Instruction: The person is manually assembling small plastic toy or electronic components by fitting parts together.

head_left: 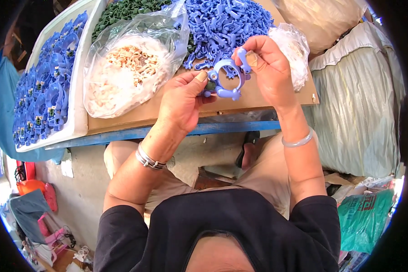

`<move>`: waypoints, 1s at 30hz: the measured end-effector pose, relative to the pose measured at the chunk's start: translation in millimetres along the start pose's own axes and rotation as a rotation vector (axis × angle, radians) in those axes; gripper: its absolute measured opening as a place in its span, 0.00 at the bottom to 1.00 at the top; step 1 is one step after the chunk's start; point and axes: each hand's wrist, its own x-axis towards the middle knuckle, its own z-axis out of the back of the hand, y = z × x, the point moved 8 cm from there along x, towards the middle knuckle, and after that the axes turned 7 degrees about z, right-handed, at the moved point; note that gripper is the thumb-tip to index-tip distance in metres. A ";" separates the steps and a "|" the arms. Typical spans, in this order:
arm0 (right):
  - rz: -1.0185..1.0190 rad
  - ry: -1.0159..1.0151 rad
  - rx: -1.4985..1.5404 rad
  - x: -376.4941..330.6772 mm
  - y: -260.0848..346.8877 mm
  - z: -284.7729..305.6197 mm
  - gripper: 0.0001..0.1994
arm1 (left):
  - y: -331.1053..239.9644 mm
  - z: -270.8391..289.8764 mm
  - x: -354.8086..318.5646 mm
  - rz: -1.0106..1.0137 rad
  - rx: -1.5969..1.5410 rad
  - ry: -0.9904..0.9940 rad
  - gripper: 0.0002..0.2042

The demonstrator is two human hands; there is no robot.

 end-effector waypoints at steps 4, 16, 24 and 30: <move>-0.061 0.030 -0.133 -2.5 7.1 3.5 0.08 | 1.8 1.8 3.1 0.016 0.019 0.040 0.08; -0.036 0.146 -0.378 -9.5 18.1 -18.2 0.07 | 4.3 4.5 6.3 -0.033 0.038 0.036 0.08; 0.130 0.337 -0.607 -10.6 20.5 -39.8 0.06 | -11.9 -0.8 -3.5 -0.268 0.170 -0.051 0.08; 0.079 0.300 -0.545 -10.1 13.1 -33.9 0.05 | -14.3 -1.5 -3.2 -0.335 0.270 -0.016 0.08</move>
